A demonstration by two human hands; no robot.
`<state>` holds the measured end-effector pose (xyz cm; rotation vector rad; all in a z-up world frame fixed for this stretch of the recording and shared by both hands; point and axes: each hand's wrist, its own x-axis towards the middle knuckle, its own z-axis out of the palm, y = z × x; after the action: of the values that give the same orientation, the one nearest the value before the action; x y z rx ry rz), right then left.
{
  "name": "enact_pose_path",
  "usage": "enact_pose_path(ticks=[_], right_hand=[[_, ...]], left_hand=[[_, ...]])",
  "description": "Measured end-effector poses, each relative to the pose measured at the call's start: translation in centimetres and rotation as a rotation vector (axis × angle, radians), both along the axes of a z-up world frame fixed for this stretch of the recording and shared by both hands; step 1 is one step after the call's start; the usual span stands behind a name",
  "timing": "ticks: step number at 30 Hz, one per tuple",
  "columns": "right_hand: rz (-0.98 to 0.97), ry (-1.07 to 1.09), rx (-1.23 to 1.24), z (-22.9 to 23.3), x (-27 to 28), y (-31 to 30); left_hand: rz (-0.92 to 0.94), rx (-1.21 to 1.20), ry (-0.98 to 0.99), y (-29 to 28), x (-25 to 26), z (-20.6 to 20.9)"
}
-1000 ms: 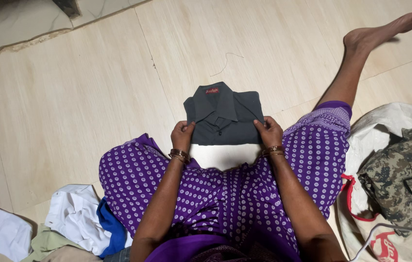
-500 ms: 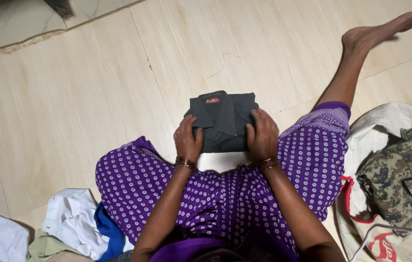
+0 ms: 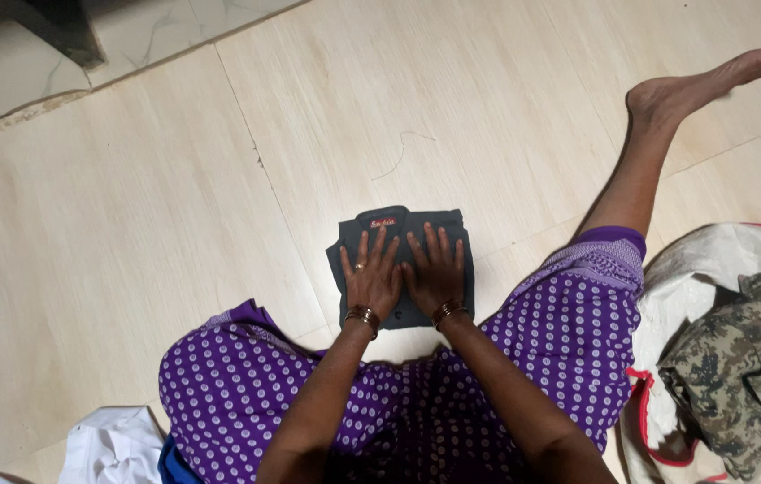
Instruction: The person sits on the floor and folds several shirts one by one. They smooth out a dark gray shirt, fold it into a compact rectangle, and place it aside. They repeat the process with a blue t-shirt and a gray button-up shirt, stacking the folded items.
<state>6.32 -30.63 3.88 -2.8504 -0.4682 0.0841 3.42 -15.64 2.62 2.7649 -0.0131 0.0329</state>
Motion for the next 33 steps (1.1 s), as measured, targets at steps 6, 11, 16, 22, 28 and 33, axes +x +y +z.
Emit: enact_pose_path(ticks=[6, 11, 16, 22, 28, 33], right_hand=[[-0.002, 0.022, -0.019, 0.6, 0.4, 0.2], [-0.030, 0.030, 0.002, 0.4, 0.4, 0.5], [-0.026, -0.040, 0.025, -0.1, 0.5, 0.3], [-0.037, 0.043, 0.008, 0.3, -1.3, -0.1], [0.061, -0.053, -0.127, 3.0, 4.7, -0.7], [-0.028, 0.669, -0.029, 3.5, 7.5, -0.6]], left_hand=[[0.011, -0.012, 0.142, 0.1, 0.3, 0.1], [-0.006, -0.017, 0.034, 0.5, 0.5, 0.2], [0.003, -0.009, -0.010, 0.3, 1.1, 0.4], [-0.013, -0.159, -0.003, 2.7, -1.3, 1.2], [0.475, -0.706, -0.204, 8.1, -6.1, 1.3], [0.722, -0.958, -0.392, 9.9, -7.4, 0.2]])
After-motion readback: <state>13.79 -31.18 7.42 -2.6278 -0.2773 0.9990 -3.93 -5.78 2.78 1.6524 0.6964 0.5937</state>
